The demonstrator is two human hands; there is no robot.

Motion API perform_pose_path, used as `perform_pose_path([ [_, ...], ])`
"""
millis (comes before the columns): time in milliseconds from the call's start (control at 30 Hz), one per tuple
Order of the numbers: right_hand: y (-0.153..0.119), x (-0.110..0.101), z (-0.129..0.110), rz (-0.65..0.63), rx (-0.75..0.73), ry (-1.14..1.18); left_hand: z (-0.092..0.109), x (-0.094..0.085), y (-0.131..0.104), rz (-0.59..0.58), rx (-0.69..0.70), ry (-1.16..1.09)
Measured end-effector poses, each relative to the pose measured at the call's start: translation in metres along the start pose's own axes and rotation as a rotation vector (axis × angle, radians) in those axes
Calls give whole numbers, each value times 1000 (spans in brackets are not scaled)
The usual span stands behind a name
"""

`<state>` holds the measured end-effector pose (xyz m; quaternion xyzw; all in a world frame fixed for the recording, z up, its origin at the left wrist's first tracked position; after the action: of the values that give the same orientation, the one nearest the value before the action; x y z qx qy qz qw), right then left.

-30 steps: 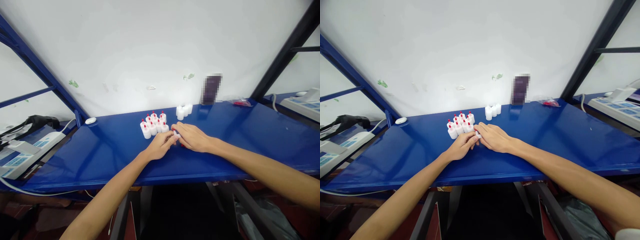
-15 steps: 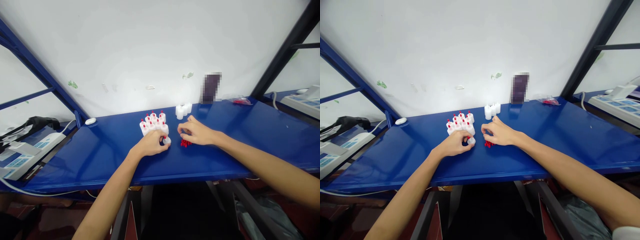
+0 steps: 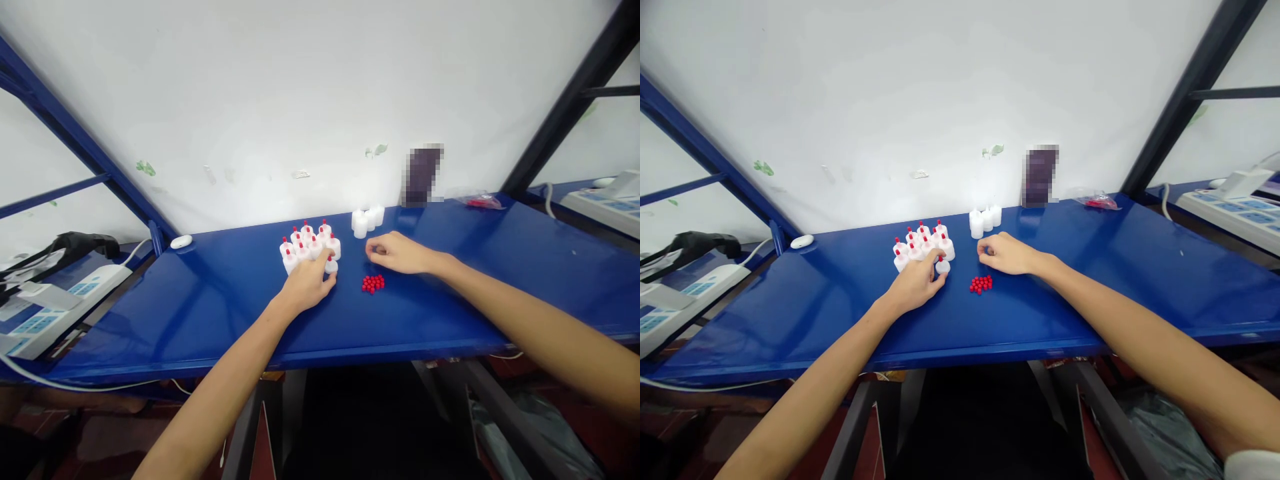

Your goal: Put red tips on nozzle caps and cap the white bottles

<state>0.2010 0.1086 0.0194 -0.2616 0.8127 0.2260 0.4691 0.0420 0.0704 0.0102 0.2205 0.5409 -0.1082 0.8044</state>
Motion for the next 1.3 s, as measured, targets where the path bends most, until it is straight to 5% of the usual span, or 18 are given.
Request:
perform_pose_path([
  [167,7,-16,28,248,79,-63,11,4,-1,-57,25,176],
  [300,14,-35,23,457,-19,-173,7,7,1,-86,-52,241],
  [533,28,-26,21,414,-52,-302,-1,10,4,-70,-128,244],
  [733,5,-44,-2,593,-113,-108,7,2,2,9,-81,172],
  [900,-3,-22,-31,301,-160,400,11,-22,-5,206,-72,-147],
  [1067,-10,-9,-66,118,-305,587,11,-33,-7,338,-3,-302],
  [1300,-8,-25,-37,161,-235,460,12,-29,-7,330,32,-346],
])
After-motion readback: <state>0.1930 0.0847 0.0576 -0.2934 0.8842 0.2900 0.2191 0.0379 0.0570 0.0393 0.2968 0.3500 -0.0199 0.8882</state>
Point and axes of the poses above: each hand's wrist, its own y-axis towards the middle knuckle, its own x-axis out of the palm, z = x × y, the point moved 9 cm from there along y, towards the middle knuckle, and after that the axes turned 4 degrees about -x, right-handed, at the moved point
